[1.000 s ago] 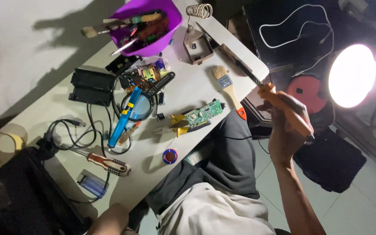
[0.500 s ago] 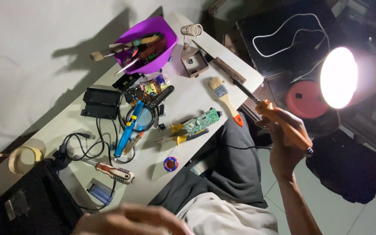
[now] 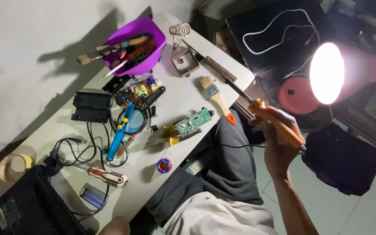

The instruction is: Desoldering electronic components from a printed circuit board using a soldering iron and a desoldering pump.

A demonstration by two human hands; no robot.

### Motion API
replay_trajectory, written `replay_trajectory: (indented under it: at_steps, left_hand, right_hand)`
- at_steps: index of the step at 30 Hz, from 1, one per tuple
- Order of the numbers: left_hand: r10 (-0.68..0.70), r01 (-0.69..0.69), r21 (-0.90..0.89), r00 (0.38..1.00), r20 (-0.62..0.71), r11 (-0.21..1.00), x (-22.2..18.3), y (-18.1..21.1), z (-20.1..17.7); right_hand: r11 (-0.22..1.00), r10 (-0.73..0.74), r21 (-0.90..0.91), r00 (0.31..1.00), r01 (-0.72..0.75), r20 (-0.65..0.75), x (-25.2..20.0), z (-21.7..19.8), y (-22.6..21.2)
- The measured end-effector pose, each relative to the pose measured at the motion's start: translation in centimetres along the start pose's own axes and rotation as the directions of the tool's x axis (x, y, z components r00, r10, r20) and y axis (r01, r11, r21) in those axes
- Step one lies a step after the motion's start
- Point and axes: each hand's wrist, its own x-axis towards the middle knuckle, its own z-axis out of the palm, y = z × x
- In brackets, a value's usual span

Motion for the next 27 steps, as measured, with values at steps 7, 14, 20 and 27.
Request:
replay_trajectory:
  at_steps: [7, 14, 20, 27]
  left_hand:
    - [0.025, -0.02, -0.057, 0.996, 0.089, 0.998, -1.9, -5.3, 6.5]
    - [0.042, -0.026, -0.081, 0.979, 0.199, 0.996, -5.3, -10.6, 12.1]
    - [0.086, -0.062, -0.109, 0.968, 0.234, 0.992, -7.4, -13.0, 13.8]
    - [0.165, -0.131, -0.151, 0.957, 0.239, 0.98, -8.6, -13.9, 14.0]
  right_hand:
    - [0.995, -0.094, -0.043, 0.995, 0.093, -0.012, 0.2, 0.3, 0.1]
    - [0.995, -0.059, 0.085, 0.998, 0.056, 0.035, -0.2, -0.6, 1.6]
    - [0.994, -0.077, 0.08, 0.996, 0.073, 0.048, -0.3, -0.5, 1.7]
    - [0.994, -0.049, 0.102, 0.997, 0.043, 0.053, -0.3, -0.8, 1.6]
